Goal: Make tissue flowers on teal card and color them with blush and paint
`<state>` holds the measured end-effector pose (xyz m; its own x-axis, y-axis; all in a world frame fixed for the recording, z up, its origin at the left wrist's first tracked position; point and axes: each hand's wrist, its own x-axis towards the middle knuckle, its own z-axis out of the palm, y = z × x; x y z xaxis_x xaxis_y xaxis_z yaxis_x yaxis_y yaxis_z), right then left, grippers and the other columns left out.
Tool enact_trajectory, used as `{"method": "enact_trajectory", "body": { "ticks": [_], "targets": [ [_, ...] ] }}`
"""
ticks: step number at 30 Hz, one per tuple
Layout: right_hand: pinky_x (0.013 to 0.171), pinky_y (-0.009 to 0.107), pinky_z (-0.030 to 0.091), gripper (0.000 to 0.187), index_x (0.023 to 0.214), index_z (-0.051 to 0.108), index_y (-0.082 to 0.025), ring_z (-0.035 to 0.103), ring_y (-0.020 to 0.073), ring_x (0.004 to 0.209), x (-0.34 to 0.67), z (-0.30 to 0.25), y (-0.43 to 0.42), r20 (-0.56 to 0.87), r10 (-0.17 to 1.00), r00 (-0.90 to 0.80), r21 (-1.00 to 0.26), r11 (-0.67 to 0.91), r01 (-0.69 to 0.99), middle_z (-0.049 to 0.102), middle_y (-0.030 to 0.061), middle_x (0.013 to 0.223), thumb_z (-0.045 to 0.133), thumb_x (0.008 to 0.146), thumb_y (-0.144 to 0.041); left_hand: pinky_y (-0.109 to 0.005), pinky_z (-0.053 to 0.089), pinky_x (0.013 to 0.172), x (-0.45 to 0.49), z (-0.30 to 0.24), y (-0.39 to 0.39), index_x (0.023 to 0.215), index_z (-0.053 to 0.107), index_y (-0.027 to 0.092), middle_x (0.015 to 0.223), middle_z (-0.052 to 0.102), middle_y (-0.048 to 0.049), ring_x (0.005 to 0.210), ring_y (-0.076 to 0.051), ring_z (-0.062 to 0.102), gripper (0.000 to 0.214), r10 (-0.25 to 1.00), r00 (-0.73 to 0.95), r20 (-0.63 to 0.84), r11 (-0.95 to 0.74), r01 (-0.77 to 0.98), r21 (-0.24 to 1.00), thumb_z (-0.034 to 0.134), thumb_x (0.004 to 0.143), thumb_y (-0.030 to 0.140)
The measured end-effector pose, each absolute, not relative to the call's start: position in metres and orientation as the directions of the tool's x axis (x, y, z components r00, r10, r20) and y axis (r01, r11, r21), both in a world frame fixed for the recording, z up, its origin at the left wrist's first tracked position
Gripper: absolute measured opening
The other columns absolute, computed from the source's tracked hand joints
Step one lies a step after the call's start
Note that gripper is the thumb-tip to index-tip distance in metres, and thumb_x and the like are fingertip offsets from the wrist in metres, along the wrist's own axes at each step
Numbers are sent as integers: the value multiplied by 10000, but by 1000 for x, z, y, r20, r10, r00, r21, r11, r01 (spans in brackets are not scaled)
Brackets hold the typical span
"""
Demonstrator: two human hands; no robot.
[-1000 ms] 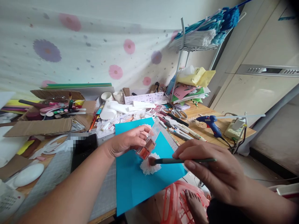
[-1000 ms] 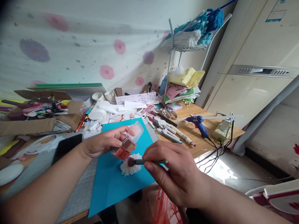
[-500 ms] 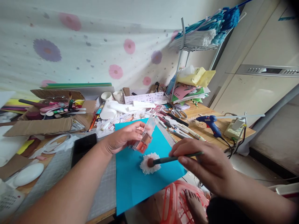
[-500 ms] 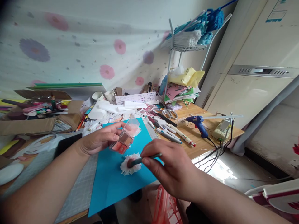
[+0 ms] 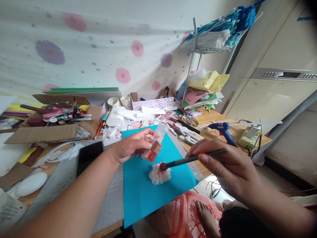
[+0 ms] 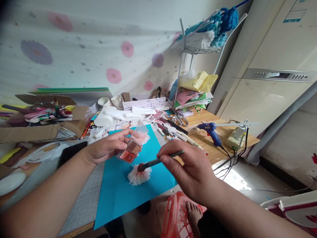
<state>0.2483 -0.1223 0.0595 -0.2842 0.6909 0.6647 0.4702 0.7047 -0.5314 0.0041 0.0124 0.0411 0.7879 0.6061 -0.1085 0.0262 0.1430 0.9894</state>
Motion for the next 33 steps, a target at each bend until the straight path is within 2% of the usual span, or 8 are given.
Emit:
{"method": "enact_trajectory", "body": {
  "ticks": [3, 7, 11, 15, 20, 24, 28, 33],
  "targets": [
    [698, 290, 555, 132, 999, 604, -206, 685, 177, 803, 246, 60, -122, 620, 689, -376, -518, 719, 463, 709, 64, 877, 538, 934, -113, -300, 468, 608, 4, 41, 13, 1113, 514, 211, 932, 685, -57, 750, -214, 655, 470, 607, 788, -104, 143, 20, 989, 713, 703, 324],
    [722, 310, 560, 130, 999, 597, -212, 688, 184, 823, 242, 62, -122, 692, 668, -274, -530, 728, 434, 708, 65, 884, 525, 943, -120, -286, 455, 585, 4, 41, 12, 1103, 515, 212, 927, 687, -55, 726, -202, 651, 441, 610, 786, -104, 139, 23, 990, 704, 718, 313],
    [714, 299, 561, 135, 1014, 596, -201, 684, 178, 820, 240, 62, -123, 636, 642, -428, -502, 766, 402, 708, 73, 893, 534, 934, -113, -294, 458, 594, 4, 42, 12, 1115, 507, 213, 925, 685, -56, 747, -216, 658, 459, 611, 785, -104, 135, 26, 991, 707, 716, 324],
    [721, 303, 560, 122, 992, 600, -212, 693, 185, 825, 241, 62, -122, 688, 672, -273, -530, 723, 444, 713, 64, 881, 520, 949, -131, -291, 434, 566, 5, 43, 11, 1101, 505, 213, 874, 673, -38, 663, -188, 625, 454, 604, 790, -103, 129, 31, 991, 705, 709, 325],
    [718, 298, 564, 142, 1021, 597, -208, 692, 181, 818, 241, 62, -123, 610, 657, -443, -517, 754, 406, 714, 69, 897, 540, 931, -115, -304, 427, 574, 6, 43, 9, 1111, 490, 209, 852, 667, -40, 672, -202, 622, 484, 602, 791, -109, 127, 40, 991, 703, 698, 345],
    [720, 304, 563, 112, 983, 605, -214, 698, 191, 828, 244, 63, -123, 673, 691, -264, -556, 708, 435, 716, 68, 880, 525, 950, -142, -303, 426, 570, 5, 43, 9, 1120, 489, 211, 861, 670, -41, 642, -188, 606, 493, 604, 788, -118, 127, 51, 991, 707, 700, 348],
    [685, 292, 565, 115, 996, 606, -212, 696, 183, 796, 248, 62, -122, 601, 682, -417, -523, 730, 439, 719, 68, 876, 536, 940, -140, -305, 440, 586, 5, 44, 9, 1132, 486, 217, 918, 680, -59, 712, -208, 626, 501, 615, 777, -131, 131, 63, 989, 712, 700, 338],
    [708, 300, 561, 105, 966, 607, -219, 697, 187, 816, 252, 62, -122, 654, 702, -283, -548, 697, 462, 711, 57, 868, 531, 948, -148, -308, 439, 577, 5, 43, 9, 1124, 488, 223, 872, 675, -38, 659, -195, 613, 498, 620, 775, -122, 125, 56, 991, 707, 693, 342]
  ]
}}
